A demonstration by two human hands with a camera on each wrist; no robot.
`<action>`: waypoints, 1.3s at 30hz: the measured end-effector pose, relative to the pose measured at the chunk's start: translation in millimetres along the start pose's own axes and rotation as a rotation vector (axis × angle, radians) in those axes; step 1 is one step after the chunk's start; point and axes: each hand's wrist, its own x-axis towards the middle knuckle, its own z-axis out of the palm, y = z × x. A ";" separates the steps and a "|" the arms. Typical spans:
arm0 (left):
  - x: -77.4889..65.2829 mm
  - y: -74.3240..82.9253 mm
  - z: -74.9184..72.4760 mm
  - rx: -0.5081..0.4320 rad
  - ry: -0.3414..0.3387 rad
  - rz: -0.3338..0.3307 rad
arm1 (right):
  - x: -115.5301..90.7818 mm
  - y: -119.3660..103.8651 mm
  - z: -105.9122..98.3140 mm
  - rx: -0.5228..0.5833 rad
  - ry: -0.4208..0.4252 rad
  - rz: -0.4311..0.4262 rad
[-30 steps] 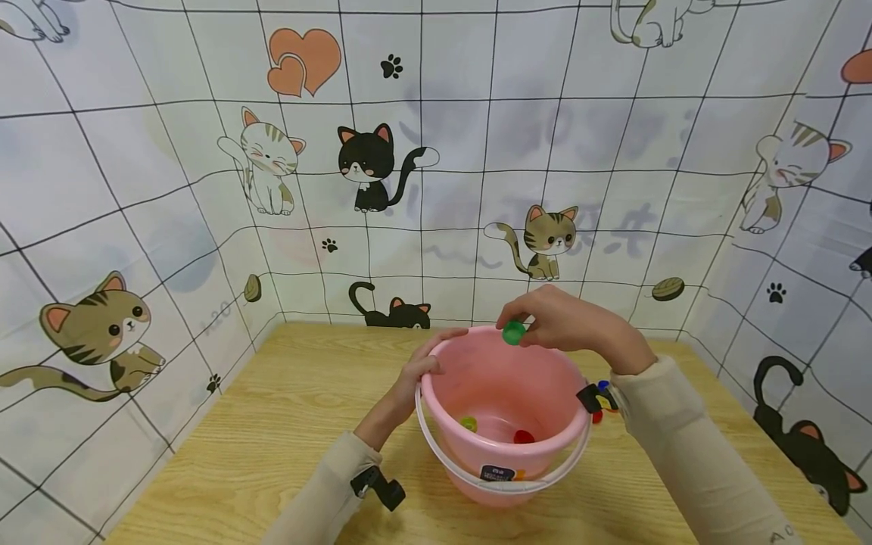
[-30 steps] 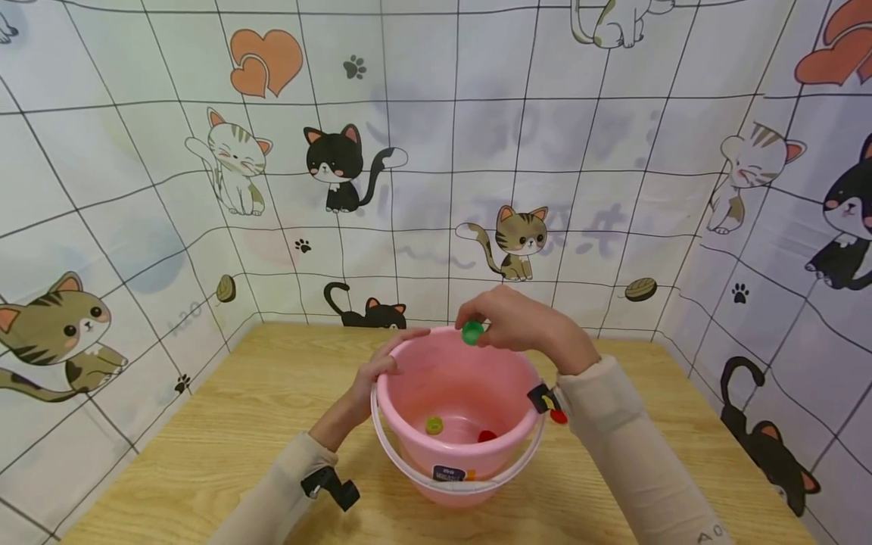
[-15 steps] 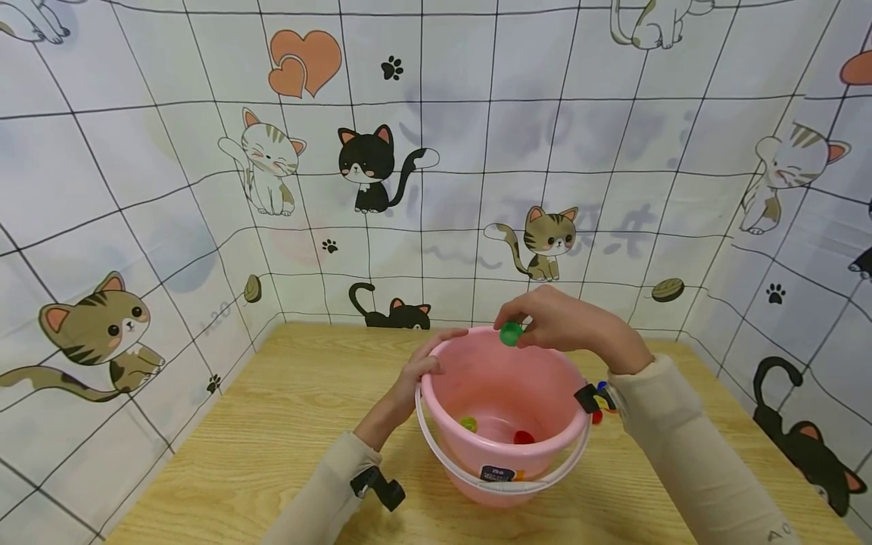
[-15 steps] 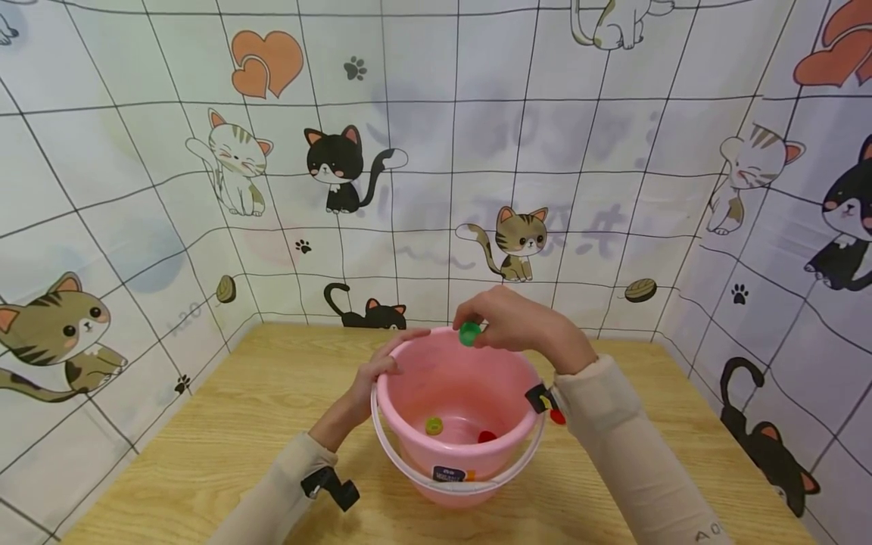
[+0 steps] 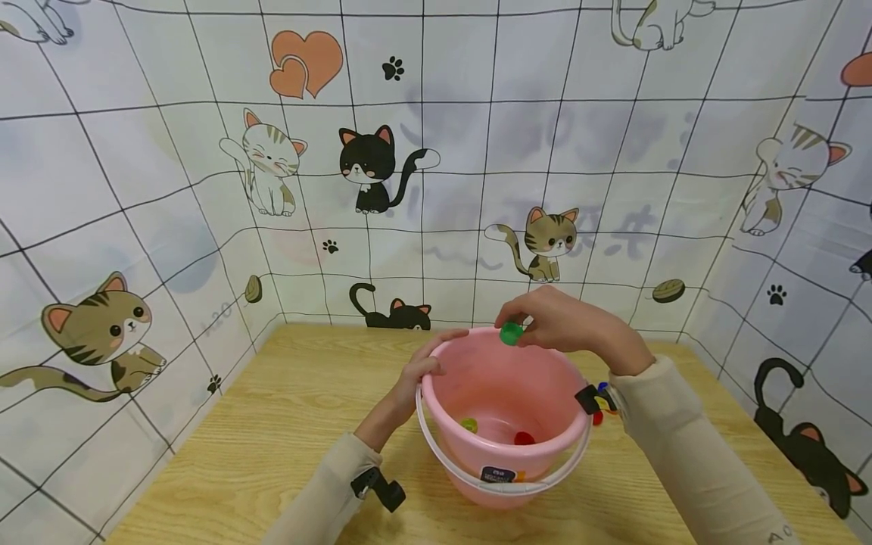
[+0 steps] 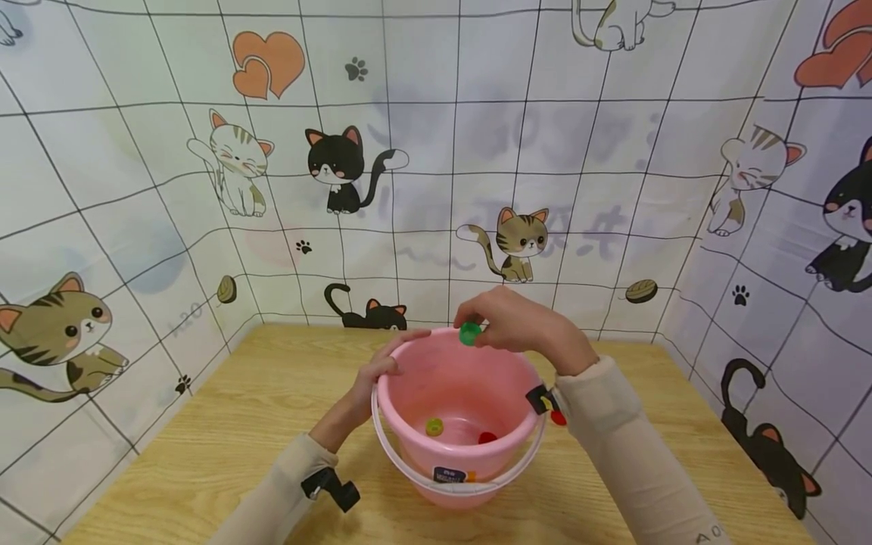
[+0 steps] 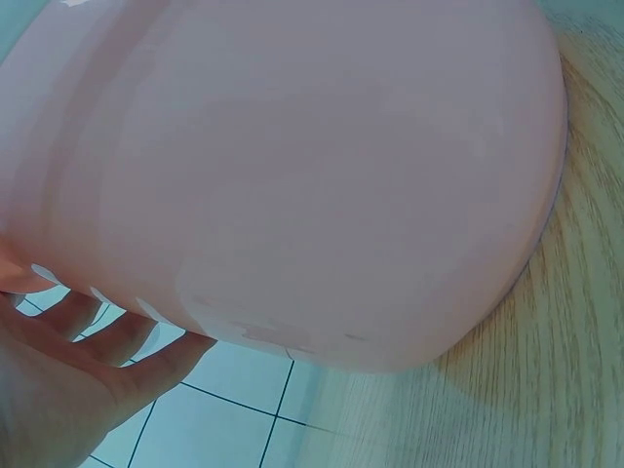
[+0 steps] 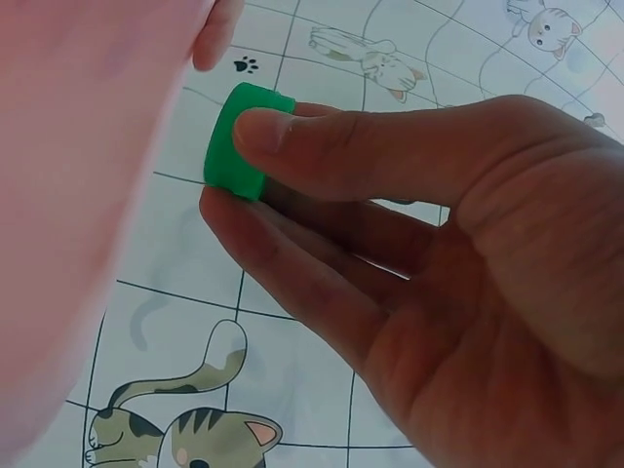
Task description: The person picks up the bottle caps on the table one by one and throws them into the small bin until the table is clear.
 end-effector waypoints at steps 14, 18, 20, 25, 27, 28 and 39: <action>1.2 -1.2 -0.1 -0.008 -0.020 0.023 | -10.9 8.8 -3.3 0.002 0.014 0.030; 1.1 -0.1 0.6 -0.009 -0.022 0.018 | -21.1 15.9 -5.6 0.018 0.046 0.065; 0.9 0.3 0.5 -0.006 -0.016 0.012 | -26.4 19.5 -5.9 0.022 0.066 0.071; -0.5 0.8 0.2 -0.001 -0.001 0.000 | -42.0 31.5 -1.7 0.020 0.118 0.091; -1.4 0.8 0.0 -0.003 -0.002 -0.003 | -48.6 38.4 2.2 0.019 0.136 0.108; -1.7 0.9 0.0 -0.003 -0.003 -0.003 | -52.0 41.9 4.7 0.019 0.146 0.119; 0.0 1.2 0.1 -0.009 -0.012 0.001 | -87.5 83.9 39.7 0.057 0.210 0.220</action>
